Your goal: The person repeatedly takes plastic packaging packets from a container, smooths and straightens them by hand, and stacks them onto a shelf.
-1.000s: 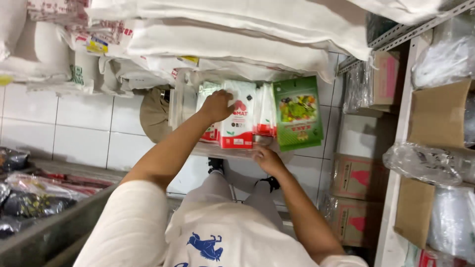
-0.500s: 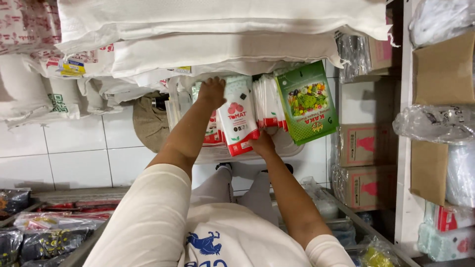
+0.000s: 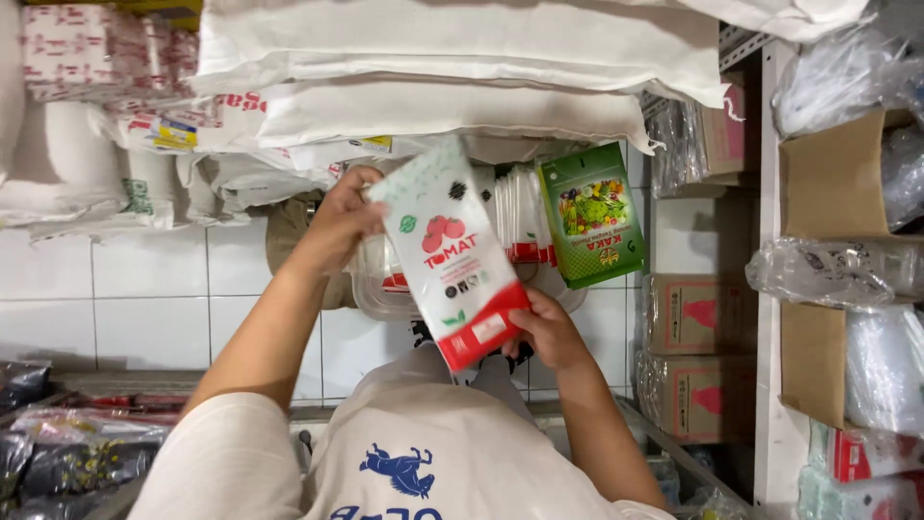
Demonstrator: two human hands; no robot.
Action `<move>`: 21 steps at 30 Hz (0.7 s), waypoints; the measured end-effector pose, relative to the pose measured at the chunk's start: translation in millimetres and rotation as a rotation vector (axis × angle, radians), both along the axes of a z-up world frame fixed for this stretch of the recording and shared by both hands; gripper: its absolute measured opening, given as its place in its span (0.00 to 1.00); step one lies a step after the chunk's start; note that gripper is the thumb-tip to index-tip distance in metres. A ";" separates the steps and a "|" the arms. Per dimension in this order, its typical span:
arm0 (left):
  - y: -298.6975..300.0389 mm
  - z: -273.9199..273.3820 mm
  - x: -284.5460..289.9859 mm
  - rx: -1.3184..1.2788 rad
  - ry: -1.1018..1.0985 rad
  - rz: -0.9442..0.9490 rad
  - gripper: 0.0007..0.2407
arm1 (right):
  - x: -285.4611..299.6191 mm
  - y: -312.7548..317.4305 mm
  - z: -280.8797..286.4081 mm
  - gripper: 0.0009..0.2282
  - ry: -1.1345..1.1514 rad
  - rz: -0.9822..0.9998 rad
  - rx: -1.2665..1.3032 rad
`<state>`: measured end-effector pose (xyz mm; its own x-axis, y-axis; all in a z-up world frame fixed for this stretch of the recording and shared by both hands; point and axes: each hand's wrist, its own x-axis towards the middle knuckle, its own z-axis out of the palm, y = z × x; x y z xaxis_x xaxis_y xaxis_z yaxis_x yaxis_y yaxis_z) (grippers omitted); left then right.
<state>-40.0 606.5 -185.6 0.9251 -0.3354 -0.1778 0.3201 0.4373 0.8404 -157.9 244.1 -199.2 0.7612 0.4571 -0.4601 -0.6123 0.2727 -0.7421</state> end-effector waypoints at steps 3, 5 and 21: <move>-46.3 59.5 -39.8 -0.567 0.038 0.051 0.43 | -5.4 3.5 54.9 0.16 -0.104 0.012 0.146; -91.9 87.0 -38.4 -0.755 -0.011 0.038 0.51 | 0.8 11.0 76.9 0.17 -0.204 0.033 0.073; -360.0 73.5 -42.2 -0.842 0.114 -0.218 0.42 | 15.1 -133.2 158.1 0.37 -1.379 -0.155 -1.539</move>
